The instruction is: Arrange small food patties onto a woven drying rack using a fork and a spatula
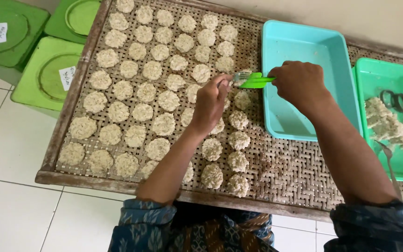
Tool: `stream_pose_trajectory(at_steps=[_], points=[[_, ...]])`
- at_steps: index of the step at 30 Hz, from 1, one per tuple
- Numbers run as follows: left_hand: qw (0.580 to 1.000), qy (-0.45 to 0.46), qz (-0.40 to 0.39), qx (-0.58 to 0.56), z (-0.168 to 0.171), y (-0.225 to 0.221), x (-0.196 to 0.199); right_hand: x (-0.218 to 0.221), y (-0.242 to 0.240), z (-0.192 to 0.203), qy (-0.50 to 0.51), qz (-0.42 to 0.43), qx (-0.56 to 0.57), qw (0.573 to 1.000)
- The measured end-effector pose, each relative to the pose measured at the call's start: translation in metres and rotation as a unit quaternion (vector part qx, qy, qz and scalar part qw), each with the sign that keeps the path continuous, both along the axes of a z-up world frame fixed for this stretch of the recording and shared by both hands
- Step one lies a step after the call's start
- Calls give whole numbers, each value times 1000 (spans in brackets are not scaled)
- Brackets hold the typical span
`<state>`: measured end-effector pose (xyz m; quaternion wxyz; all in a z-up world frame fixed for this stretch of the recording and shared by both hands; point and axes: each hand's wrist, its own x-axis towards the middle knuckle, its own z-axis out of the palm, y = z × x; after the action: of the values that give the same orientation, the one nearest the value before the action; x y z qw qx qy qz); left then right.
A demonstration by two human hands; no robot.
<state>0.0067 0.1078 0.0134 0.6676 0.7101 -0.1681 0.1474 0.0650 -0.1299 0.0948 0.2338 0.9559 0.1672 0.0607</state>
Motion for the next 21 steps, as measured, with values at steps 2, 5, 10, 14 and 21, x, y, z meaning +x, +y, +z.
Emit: stream_pose_trajectory(at_steps=[2, 5, 10, 14, 21], points=[[1000, -13, 4, 21, -8, -3, 7, -7, 13, 11, 18, -8, -2, 1000], [995, -52, 15, 80, -12, -7, 13, -11, 20, 16, 36, -14, -4, 999], [981, -109, 31, 159, -11, -15, 12, -9, 26, 14, 46, -34, -7, 998], [974, -125, 33, 187, -27, -20, 21, -15, 38, 25, 69, -49, -21, 996], [989, -88, 4, 119, 5, -13, 0, -11, 47, 26, 77, -61, -16, 995]])
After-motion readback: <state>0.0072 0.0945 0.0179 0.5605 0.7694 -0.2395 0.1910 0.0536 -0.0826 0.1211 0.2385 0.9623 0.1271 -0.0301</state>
